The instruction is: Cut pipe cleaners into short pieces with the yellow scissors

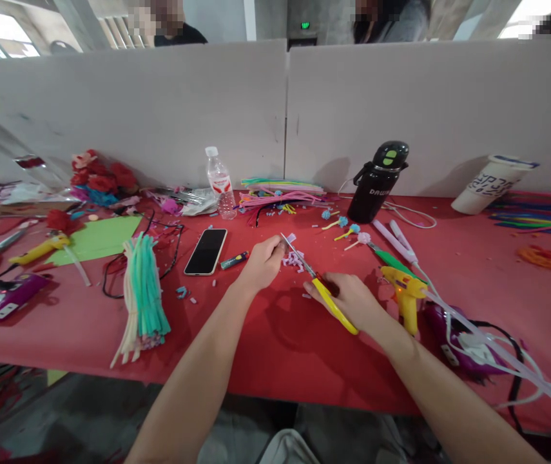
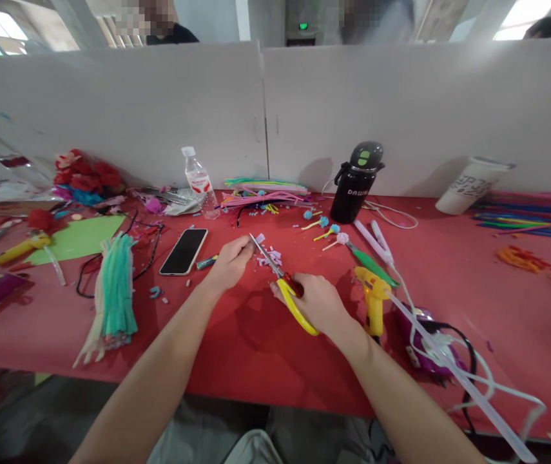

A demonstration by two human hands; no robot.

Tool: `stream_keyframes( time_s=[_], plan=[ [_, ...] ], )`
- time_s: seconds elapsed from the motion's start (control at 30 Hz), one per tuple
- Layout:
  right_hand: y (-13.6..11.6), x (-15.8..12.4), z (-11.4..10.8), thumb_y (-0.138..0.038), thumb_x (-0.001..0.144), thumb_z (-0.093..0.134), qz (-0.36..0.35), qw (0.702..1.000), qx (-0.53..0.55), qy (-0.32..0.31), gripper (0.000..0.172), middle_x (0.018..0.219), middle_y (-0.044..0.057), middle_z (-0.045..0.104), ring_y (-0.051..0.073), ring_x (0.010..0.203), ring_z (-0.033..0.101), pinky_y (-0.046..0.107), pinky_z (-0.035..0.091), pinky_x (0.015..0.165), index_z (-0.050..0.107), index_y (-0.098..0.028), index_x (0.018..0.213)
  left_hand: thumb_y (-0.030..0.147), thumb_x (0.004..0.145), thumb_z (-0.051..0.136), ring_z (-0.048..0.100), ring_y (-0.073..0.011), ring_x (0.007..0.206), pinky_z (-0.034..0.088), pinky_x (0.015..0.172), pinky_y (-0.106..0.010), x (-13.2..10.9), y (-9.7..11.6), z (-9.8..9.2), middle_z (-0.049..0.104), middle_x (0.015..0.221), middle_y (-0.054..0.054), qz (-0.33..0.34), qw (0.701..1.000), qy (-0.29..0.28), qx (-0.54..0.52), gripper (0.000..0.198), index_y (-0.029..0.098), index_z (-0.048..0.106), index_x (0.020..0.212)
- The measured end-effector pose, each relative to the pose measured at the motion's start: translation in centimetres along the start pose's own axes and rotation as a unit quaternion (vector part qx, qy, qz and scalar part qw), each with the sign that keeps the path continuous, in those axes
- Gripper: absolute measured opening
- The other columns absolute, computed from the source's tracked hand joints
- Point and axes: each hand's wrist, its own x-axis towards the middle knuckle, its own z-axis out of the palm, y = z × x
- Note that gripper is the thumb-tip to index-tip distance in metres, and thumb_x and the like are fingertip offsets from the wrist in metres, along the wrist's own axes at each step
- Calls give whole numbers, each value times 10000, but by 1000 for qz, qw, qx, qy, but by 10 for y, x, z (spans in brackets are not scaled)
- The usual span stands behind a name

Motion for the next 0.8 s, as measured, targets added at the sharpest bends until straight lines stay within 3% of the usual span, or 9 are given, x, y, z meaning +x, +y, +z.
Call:
stream_keyframes(
  time_s=[0.2,0.33,0.5,0.73,0.8],
  plan=[
    [3,-6,-12,-581,793,593,27,996,46,-77,495,423,-3,461,103,387,404,259,204,415,449,-201,509,343,927,366,441,-112,640,334,618,-235,2,-5,13,512,669,5,-22,998,-43,-26,324,156,508,705],
    [5,-7,-14,-573,781,598,85,983,108,-125,495,371,1,476,109,325,422,248,237,359,469,-199,484,380,895,383,411,-110,570,305,548,-234,6,-15,24,479,594,9,-97,992,-61,-58,346,154,543,688],
    [3,0,-9,-566,714,666,132,970,152,-137,495,322,4,463,120,253,402,253,220,302,457,-209,444,392,842,416,330,-93,477,239,475,-234,8,-23,28,374,517,37,-167,981,-68,-78,314,158,543,676],
    [0,6,-5,-592,706,665,184,959,136,-165,498,304,9,450,142,245,420,251,238,276,472,-209,453,376,823,445,264,-72,422,183,440,-233,8,-23,26,328,491,50,-223,963,-82,-130,276,165,516,660],
    [0,6,-4,-576,696,681,153,969,154,-121,502,289,0,422,127,238,391,247,226,278,467,-205,436,377,830,455,246,-66,402,163,435,-234,7,-21,27,320,485,55,-247,953,-93,-151,269,171,507,665]
  ],
)
